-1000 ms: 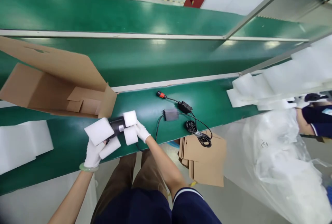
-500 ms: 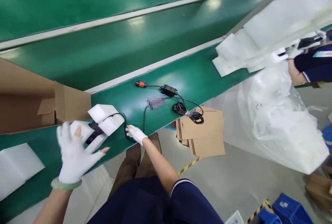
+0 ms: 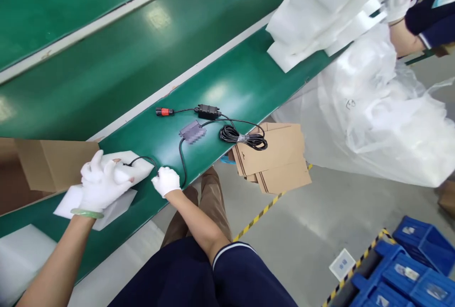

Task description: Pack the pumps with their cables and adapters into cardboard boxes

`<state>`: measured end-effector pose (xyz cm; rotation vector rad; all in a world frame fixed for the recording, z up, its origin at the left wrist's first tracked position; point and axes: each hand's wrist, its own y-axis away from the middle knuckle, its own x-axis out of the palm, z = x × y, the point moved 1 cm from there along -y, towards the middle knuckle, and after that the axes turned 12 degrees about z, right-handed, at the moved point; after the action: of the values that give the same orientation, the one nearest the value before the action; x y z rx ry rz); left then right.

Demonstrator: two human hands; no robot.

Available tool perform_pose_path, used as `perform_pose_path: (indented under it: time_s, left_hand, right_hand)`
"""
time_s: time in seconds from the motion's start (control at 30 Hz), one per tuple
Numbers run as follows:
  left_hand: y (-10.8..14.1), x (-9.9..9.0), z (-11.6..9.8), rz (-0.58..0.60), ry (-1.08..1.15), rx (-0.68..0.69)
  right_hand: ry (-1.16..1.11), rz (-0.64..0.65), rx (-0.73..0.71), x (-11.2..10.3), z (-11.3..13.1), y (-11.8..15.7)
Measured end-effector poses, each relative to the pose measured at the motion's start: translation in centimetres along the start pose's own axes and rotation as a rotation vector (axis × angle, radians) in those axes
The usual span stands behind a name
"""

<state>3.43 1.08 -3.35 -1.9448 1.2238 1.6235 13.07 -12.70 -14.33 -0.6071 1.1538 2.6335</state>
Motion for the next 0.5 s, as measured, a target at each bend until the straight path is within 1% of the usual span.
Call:
perform_pose_path:
  time_s: [0.07,0.1,0.13,0.17,0.2,0.27,0.37,0.43,0.5]
  left_hand:
    - [-0.2,0.3,0.3,-0.011,-0.190,0.038]
    - [-0.3,0.4,0.4,-0.013,-0.225,0.038]
    - [-0.3,0.5,0.5,-0.017,-0.235,0.027]
    - [-0.4,0.5,0.5,-0.022,-0.230,0.010]
    - [-0.4,0.6,0.5,-0.026,-0.220,-0.005]
    - [-0.4,0.7,0.4,-0.032,-0.208,-0.028]
    - [-0.3,0.9,0.1,-0.066,-0.217,-0.030]
    - [-0.3,1.2,0.0,-0.097,-0.226,-0.029]
    - [-0.4,1.5,0.0,-0.112,-0.220,-0.029]
  right_hand:
    - [-0.396,0.064,-0.007,-1.9,-1.2,0.8]
    - [-0.594,0.127,-0.029,-2.5,-1.7,1.4]
    - [-0.758,0.193,-0.062,-2.6,-2.1,2.0]
    - [-0.875,0.253,-0.099,-2.3,-2.3,2.6]
    - [-0.945,0.294,-0.123,-1.7,-2.4,3.1]
    - [-0.987,0.319,-0.103,0.5,-2.2,3.5]
    - [-0.970,0.331,-0.006,3.8,-1.0,2.7]
    - [-0.964,0.339,0.034,4.9,0.1,2.0]
    - [-0.968,0.361,0.060,5.4,1.1,2.0]
